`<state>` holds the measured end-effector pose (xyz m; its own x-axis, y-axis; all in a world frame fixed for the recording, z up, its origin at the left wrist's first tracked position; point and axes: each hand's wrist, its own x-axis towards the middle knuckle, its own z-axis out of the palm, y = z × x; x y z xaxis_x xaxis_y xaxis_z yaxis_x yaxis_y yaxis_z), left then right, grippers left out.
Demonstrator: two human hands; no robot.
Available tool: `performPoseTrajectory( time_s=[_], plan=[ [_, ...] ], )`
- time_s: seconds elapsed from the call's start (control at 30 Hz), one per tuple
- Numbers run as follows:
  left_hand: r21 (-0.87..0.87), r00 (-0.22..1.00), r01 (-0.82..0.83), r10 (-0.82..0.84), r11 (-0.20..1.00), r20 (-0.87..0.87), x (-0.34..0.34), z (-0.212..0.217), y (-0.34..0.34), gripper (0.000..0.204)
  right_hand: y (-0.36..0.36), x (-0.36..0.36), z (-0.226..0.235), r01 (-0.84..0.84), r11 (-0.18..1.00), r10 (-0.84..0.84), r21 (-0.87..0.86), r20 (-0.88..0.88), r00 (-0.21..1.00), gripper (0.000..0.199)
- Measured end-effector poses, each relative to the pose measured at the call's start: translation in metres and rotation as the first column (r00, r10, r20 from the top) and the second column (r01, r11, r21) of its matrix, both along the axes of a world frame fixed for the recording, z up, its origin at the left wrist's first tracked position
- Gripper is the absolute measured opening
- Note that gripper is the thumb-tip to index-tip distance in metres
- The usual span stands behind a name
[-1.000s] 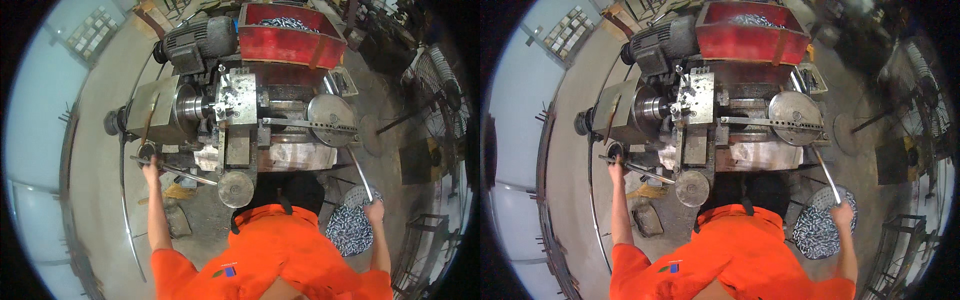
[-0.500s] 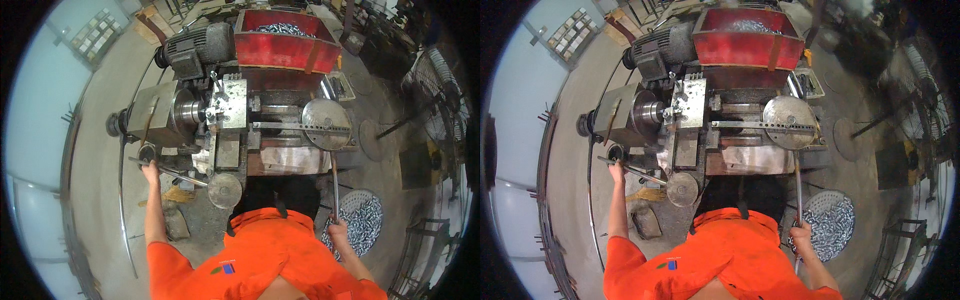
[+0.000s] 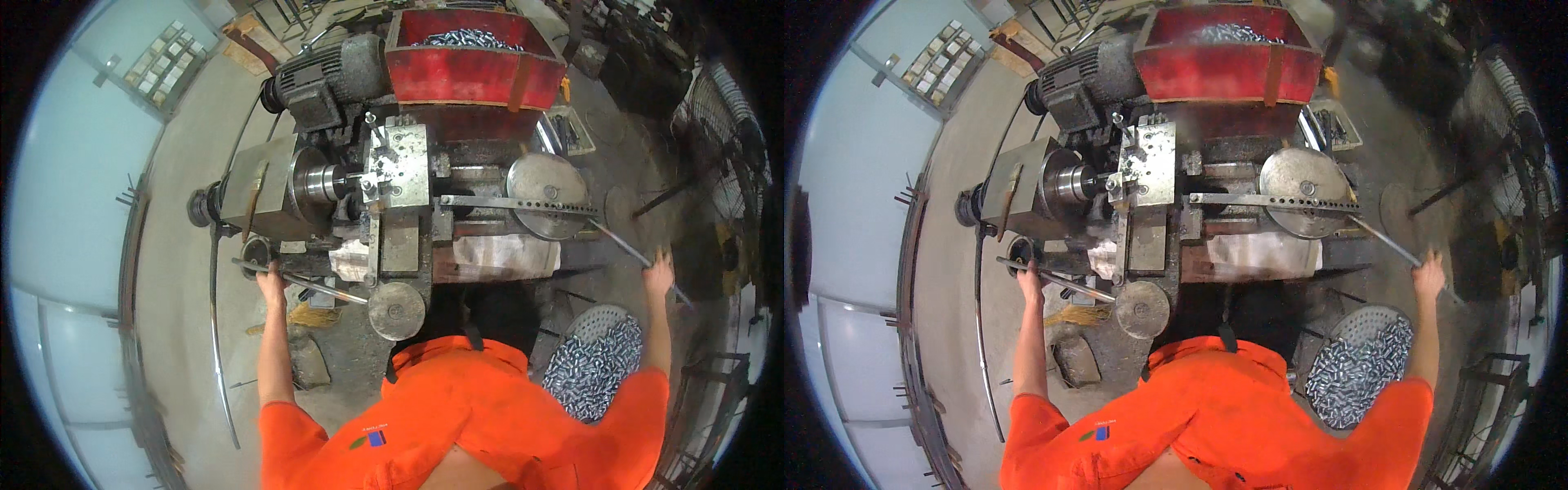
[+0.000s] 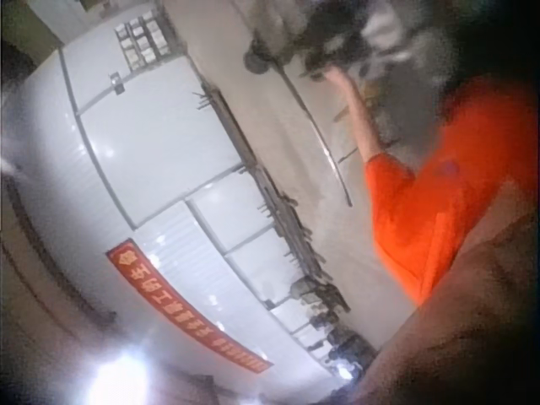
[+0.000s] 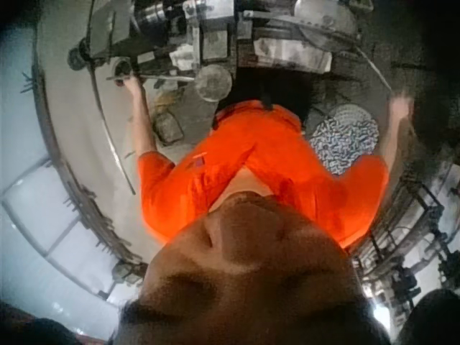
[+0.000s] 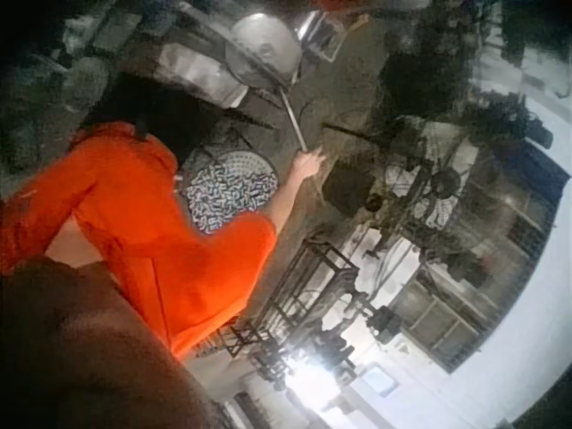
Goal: The person operates a metal forming machine, repeatedly inserting small metal pieces into the machine and using a long metal rod to manipulate the mechanism. The person collects the processed metal pieces into a perforated tray. The task is performed continuously throughout the clip.
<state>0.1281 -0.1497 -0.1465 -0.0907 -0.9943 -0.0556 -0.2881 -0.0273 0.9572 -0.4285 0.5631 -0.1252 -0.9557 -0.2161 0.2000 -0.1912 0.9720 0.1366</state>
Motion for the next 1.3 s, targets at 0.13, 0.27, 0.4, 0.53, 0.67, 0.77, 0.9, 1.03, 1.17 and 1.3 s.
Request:
performPoseTrajectory(
  time_s=[0.13, 0.27, 0.4, 0.53, 0.67, 0.77, 0.9, 1.03, 1.17, 1.3],
  plan=[
    [0.279, 0.946, 0.074, 0.021, 0.957, -0.323, 0.019, 0.017, 0.004, 0.052, -0.029, 0.016, -0.014, -0.047, 0.989, 0.012, -0.141, -0.239, 0.971, 0.077],
    [0.219, 0.988, 0.075, -0.101, 0.973, 0.113, 0.065, -0.033, 0.002, 0.046, -0.086, 0.101, -0.023, -0.308, 0.847, 0.188, -0.432, -0.299, 0.936, 0.082],
    [0.164, 0.310, 0.504, -0.354, 0.848, 0.882, 0.053, -0.077, 0.002, 0.052, -0.095, 0.163, -0.059, -0.233, 0.815, 0.266, -0.531, -0.014, 0.964, 0.078],
    [0.202, 0.072, 0.450, -0.261, 0.870, 0.963, 0.017, -0.081, 0.035, 0.051, -0.115, 0.195, -0.065, -0.121, 0.796, 0.301, -0.592, 0.215, 0.929, 0.063],
    [0.005, 0.496, 0.111, -0.060, 0.994, 0.867, 0.011, -0.149, 0.065, 0.047, -0.137, 0.202, -0.057, -0.140, 0.751, 0.385, -0.645, 0.255, 0.887, 0.048],
    [0.120, 0.409, 0.465, -0.333, 0.877, 0.850, 0.042, -0.155, 0.034, 0.050, -0.150, 0.203, -0.043, -0.183, 0.719, 0.435, -0.670, 0.229, 0.871, 0.040],
    [0.350, 0.028, 0.503, -0.420, 0.790, 0.907, 0.035, -0.094, 0.025, 0.045, -0.158, 0.189, -0.020, -0.315, 0.653, 0.538, -0.688, 0.128, 0.833, 0.037],
    [0.072, 0.402, 0.433, -0.264, 0.898, 0.877, 0.050, -0.136, 0.039, 0.039, -0.206, 0.171, 0.057, -0.297, 0.553, 0.587, -0.778, 0.111, 0.802, 0.037],
    [0.172, 0.613, 0.409, -0.409, 0.896, 0.676, 0.071, -0.133, 0.059, 0.042, -0.303, 0.163, 0.120, -0.529, 0.396, 0.777, -0.751, -0.033, 0.629, 0.038],
    [0.049, 0.562, 0.546, -0.409, 0.836, 0.719, 0.118, -0.040, 0.030, 0.032, -0.430, 0.188, 0.168, -0.795, 0.061, 0.932, -0.603, -0.251, 0.262, 0.036]
  ],
)
